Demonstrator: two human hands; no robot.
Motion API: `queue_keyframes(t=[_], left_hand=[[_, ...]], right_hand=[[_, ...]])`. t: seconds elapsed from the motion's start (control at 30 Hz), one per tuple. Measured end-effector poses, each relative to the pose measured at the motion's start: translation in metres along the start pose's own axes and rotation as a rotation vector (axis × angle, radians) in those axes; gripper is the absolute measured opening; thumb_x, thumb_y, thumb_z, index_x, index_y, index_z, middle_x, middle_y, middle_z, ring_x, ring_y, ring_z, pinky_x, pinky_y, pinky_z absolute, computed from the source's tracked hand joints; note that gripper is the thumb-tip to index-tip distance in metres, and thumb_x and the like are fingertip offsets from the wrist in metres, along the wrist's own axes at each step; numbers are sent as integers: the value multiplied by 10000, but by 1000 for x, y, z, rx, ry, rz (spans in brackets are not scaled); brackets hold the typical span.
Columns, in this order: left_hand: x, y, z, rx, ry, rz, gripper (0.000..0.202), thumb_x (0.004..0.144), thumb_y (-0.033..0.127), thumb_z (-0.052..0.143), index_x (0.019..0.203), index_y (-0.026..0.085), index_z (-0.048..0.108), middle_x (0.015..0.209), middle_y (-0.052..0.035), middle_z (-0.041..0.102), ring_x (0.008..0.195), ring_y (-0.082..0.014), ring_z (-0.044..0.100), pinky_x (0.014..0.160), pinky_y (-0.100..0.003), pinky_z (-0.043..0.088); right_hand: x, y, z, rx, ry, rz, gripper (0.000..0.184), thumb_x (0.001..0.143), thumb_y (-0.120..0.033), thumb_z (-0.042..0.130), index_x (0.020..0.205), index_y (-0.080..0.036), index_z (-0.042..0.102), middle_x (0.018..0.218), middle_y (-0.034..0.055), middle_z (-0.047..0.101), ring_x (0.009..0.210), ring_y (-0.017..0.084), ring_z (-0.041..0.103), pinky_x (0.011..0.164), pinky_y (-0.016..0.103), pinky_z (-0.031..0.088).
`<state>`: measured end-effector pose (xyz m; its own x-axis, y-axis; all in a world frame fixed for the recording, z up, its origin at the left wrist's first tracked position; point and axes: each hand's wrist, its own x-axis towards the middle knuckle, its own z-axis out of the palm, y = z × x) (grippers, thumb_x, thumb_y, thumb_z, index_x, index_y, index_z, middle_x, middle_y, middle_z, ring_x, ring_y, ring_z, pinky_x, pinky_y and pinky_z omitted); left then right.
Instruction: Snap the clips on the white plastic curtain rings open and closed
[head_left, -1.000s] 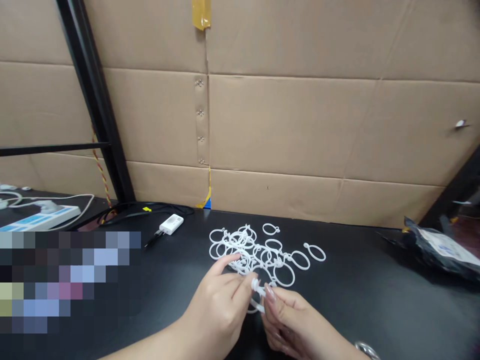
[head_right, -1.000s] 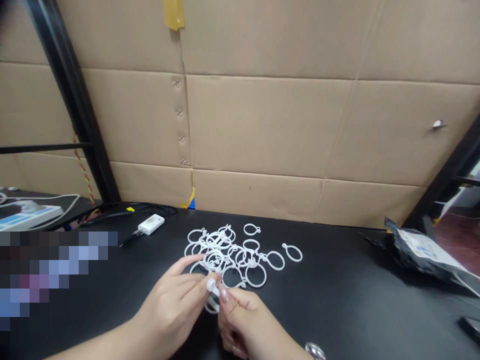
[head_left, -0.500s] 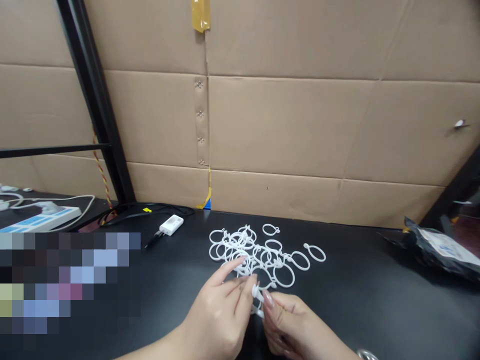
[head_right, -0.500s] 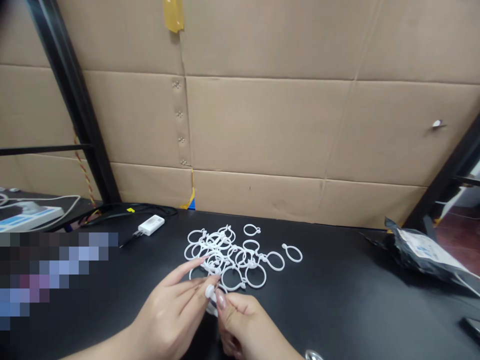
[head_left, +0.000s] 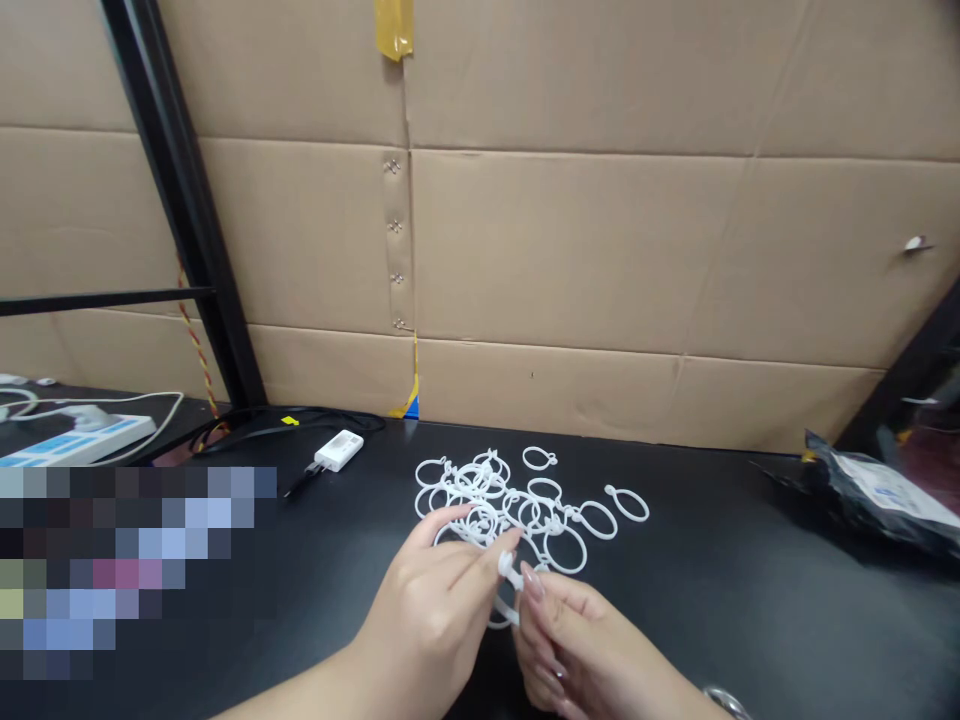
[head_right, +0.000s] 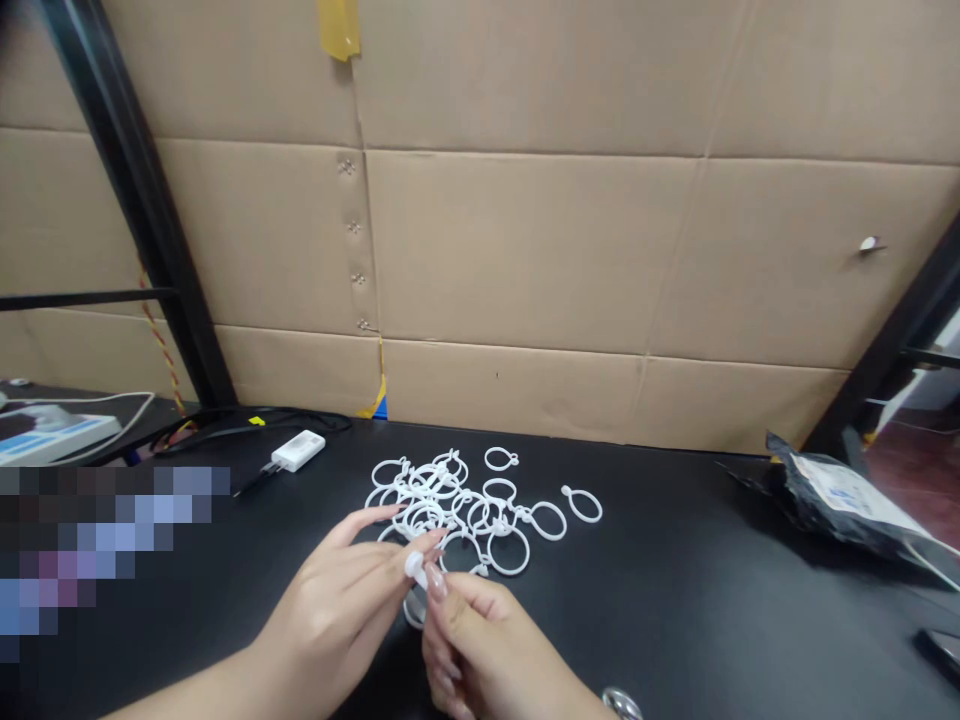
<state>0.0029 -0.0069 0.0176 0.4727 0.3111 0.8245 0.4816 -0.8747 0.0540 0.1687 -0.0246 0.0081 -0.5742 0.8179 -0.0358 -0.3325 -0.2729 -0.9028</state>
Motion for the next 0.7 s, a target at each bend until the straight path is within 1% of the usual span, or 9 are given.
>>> queue_keyframes(t=[0.07,0.17,0.27,0.33,0.4,0.5,0.6,0.63,0.7], left_hand=[[0,0,-1,13,-3,56,343,825,-29,414,1114,58,578,684,-73,703,597,-162,671,844,-490,493],[0,0,-3,34,-9,120,329,832,-10,419,1122,29,569,767,-117,724,667,-178,688,899,-497,469],[-1,1,-5,69,-36,163,299,831,1,424,1079,16,589,851,-156,731,721,-202,701,899,-495,477],[-2,1,-4,82,-52,173,296,828,0,417,1062,20,596,873,-163,730,736,-208,702,893,-500,482],[-3,1,-1,72,-51,142,308,824,-10,411,1066,30,596,804,-134,731,682,-189,696,899,-507,477],[-3,-2,2,19,-24,31,307,844,-11,412,1064,80,605,689,-64,716,584,-151,676,896,-490,481],[-1,-4,1,-51,-44,-77,245,900,82,450,1052,162,624,744,-36,730,640,-153,694,873,-438,506],[0,-4,0,-70,-69,-101,231,913,125,460,1072,175,620,789,-39,736,683,-163,701,865,-425,513],[1,-3,-1,-78,-119,-120,255,930,192,459,1153,165,579,918,-69,734,786,-190,705,852,-413,524]], right_hand=[[-1,-2,1,-8,10,17,482,796,-547,603,567,-192,370,487,-89,312,412,47,215,430,236,145],[-2,-5,0,-70,9,6,493,813,-540,588,545,-192,365,468,-91,290,423,54,205,457,255,145],[-4,-4,-2,-104,3,4,501,820,-544,575,526,-194,370,442,-92,286,411,57,206,460,264,152],[-4,-2,-3,-103,7,10,503,817,-551,574,525,-195,372,442,-91,292,409,57,208,458,263,154],[-3,0,-3,-72,10,26,502,819,-555,568,531,-197,365,443,-94,290,403,55,203,455,258,155],[-2,0,-1,-49,27,28,478,857,-531,528,550,-195,385,439,-93,289,398,58,200,451,252,159],[-3,-9,-4,-113,64,-7,401,891,-495,491,639,-183,476,462,-82,325,411,68,217,447,246,154],[-4,-16,-7,-164,76,-16,381,894,-488,489,668,-181,496,470,-81,330,416,70,215,442,243,147],[-7,-34,-16,-323,130,-52,379,903,-486,469,681,-182,507,483,-80,318,429,76,204,435,239,143]])
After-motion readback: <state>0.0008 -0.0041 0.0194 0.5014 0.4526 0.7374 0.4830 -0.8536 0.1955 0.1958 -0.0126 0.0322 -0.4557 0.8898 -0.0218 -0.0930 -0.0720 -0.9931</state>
